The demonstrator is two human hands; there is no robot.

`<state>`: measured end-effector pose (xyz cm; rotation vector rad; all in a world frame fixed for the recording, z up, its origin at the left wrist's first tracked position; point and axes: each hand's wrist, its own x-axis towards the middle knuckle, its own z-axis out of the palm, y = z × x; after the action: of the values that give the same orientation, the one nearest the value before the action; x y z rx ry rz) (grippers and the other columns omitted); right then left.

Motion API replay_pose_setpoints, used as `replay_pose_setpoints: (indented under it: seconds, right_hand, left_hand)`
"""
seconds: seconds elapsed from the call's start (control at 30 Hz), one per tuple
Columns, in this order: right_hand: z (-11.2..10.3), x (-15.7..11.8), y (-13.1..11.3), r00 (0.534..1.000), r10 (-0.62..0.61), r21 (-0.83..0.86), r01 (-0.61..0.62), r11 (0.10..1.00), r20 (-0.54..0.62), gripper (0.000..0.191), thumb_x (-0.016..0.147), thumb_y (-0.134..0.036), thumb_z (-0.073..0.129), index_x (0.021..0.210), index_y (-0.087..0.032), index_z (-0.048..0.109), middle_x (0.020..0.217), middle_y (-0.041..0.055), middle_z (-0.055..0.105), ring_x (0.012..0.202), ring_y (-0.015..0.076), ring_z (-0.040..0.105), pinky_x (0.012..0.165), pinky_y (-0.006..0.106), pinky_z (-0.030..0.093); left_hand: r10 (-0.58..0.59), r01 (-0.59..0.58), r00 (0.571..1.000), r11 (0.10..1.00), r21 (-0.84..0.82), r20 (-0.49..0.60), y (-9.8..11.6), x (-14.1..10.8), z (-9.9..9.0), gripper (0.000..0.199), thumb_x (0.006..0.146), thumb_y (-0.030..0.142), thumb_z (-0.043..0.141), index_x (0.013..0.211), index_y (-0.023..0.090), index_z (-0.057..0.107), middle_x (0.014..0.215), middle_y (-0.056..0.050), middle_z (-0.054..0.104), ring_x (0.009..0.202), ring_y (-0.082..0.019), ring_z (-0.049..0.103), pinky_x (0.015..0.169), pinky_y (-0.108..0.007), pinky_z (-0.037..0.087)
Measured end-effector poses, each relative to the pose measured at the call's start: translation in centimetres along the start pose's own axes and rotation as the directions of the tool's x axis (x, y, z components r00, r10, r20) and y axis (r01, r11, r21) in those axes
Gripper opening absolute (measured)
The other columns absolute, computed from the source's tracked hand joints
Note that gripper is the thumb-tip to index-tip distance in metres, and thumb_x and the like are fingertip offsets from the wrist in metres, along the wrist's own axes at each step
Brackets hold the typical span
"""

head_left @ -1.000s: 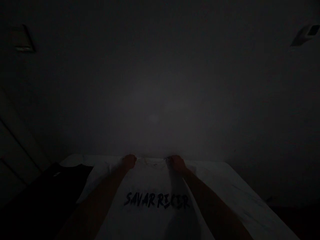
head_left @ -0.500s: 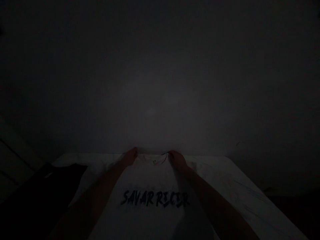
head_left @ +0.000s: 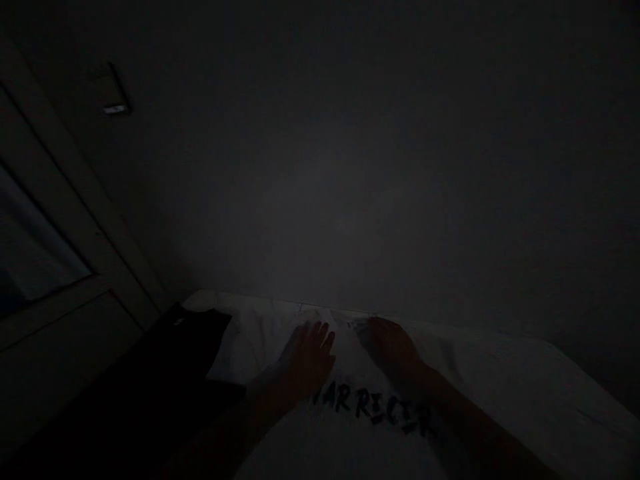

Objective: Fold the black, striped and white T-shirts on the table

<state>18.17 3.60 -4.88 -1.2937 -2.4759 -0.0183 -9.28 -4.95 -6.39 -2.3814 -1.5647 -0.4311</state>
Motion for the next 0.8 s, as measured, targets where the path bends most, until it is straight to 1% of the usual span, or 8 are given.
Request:
replay_pose_setpoints:
  seconds: [0.07, 0.17, 0.27, 0.4, 0.5, 0.6, 0.7, 0.8]
  right_hand:
    - [0.6, -1.0, -1.5, 0.996, -0.069, 0.006, 0.069, 0.998, 0.051, 0.050, 0.102, -0.033, 0.031, 0.140, -0.017, 0.060, 0.143, 0.0139, 0.060, 0.132, 0.0281, 0.055, 0.113, 0.045, 0.040]
    - [1.1, -2.0, -2.7, 0.990, -0.031, -0.031, 0.036, 0.999, 0.138, 0.056, 0.103, -0.045, 0.033, 0.146, -0.014, 0.054, 0.150, 0.0167, 0.052, 0.139, 0.0317, 0.048, 0.115, 0.052, 0.037]
    - [1.1, -2.4, -2.8, 0.982, -0.008, -0.040, 0.016, 0.999, 0.188, 0.061, 0.103, -0.050, 0.034, 0.150, -0.014, 0.048, 0.155, 0.0167, 0.046, 0.144, 0.0324, 0.041, 0.117, 0.054, 0.033]
    - [0.9, -1.9, -3.1, 0.991, -0.006, -0.034, 0.010, 0.999, 0.134, 0.059, 0.104, -0.049, 0.030, 0.151, -0.018, 0.047, 0.156, 0.0154, 0.046, 0.146, 0.0321, 0.039, 0.117, 0.057, 0.032]
    - [0.8, -0.3, -5.4, 0.990, -0.021, -0.033, 0.026, 0.999, 0.138, 0.056, 0.104, -0.041, 0.029, 0.154, -0.021, 0.043, 0.159, 0.0130, 0.041, 0.148, 0.0307, 0.035, 0.119, 0.056, 0.029]
    - [1.1, 2.7, -9.4, 0.979, -0.070, 0.009, 0.069, 0.998, 0.189, 0.056, 0.104, -0.035, 0.028, 0.156, -0.018, 0.038, 0.161, 0.0126, 0.038, 0.150, 0.0281, 0.032, 0.121, 0.051, 0.027]
    - [1.8, 6.0, -13.5, 0.973, -0.083, 0.064, 0.070, 0.995, 0.215, 0.055, 0.104, -0.034, 0.028, 0.155, -0.016, 0.040, 0.160, 0.0133, 0.040, 0.149, 0.0266, 0.033, 0.120, 0.046, 0.026]
    - [2.7, 8.2, -15.9, 0.974, -0.023, 0.062, 0.009, 0.998, 0.224, 0.053, 0.104, -0.033, 0.028, 0.151, -0.016, 0.046, 0.157, 0.0148, 0.045, 0.146, 0.0274, 0.036, 0.119, 0.046, 0.026]
  left_hand:
    - [-0.048, 0.048, 0.999, 0.998, 0.036, 0.022, -0.6, -1.5, 0.3, 0.052, 0.103, 0.041, 0.039, 0.151, 0.021, 0.045, 0.160, -0.012, 0.041, 0.150, -0.032, 0.032, 0.121, -0.055, 0.025]
    - [-0.114, 0.110, 0.990, 0.993, 0.049, 0.081, -2.3, -2.3, 1.1, 0.052, 0.104, 0.045, 0.038, 0.149, 0.022, 0.049, 0.157, -0.013, 0.046, 0.145, -0.032, 0.040, 0.117, -0.053, 0.033]
    - [-0.148, 0.145, 0.987, 0.988, 0.050, 0.063, -4.3, -2.4, 1.5, 0.050, 0.104, 0.043, 0.037, 0.149, 0.025, 0.049, 0.156, -0.012, 0.048, 0.143, -0.030, 0.043, 0.115, -0.051, 0.036]
    - [-0.279, 0.277, 0.960, 0.958, 0.077, 0.015, -9.5, -3.3, -0.6, 0.050, 0.101, 0.039, 0.040, 0.147, 0.022, 0.051, 0.153, -0.012, 0.052, 0.143, -0.029, 0.044, 0.117, -0.048, 0.034]
    - [-0.416, 0.406, 0.907, 0.905, 0.125, 0.062, -15.2, -4.1, -3.2, 0.053, 0.099, 0.037, 0.042, 0.144, 0.011, 0.052, 0.149, -0.020, 0.053, 0.141, -0.034, 0.045, 0.117, -0.049, 0.034]
    - [-0.491, 0.474, 0.864, 0.868, 0.149, 0.114, -19.8, -4.4, -4.9, 0.054, 0.097, 0.035, 0.043, 0.141, 0.005, 0.053, 0.145, -0.024, 0.056, 0.138, -0.037, 0.048, 0.112, -0.050, 0.039]
    - [-0.512, 0.493, 0.842, 0.858, 0.145, 0.169, -22.0, -4.1, -5.3, 0.049, 0.096, 0.035, 0.046, 0.138, 0.011, 0.056, 0.141, -0.020, 0.060, 0.135, -0.033, 0.052, 0.109, -0.045, 0.041]
    - [-0.518, 0.504, 0.827, 0.855, 0.124, 0.216, -23.0, -3.5, -5.2, 0.043, 0.096, 0.037, 0.047, 0.131, 0.015, 0.061, 0.132, -0.017, 0.067, 0.128, -0.031, 0.057, 0.106, -0.044, 0.043]
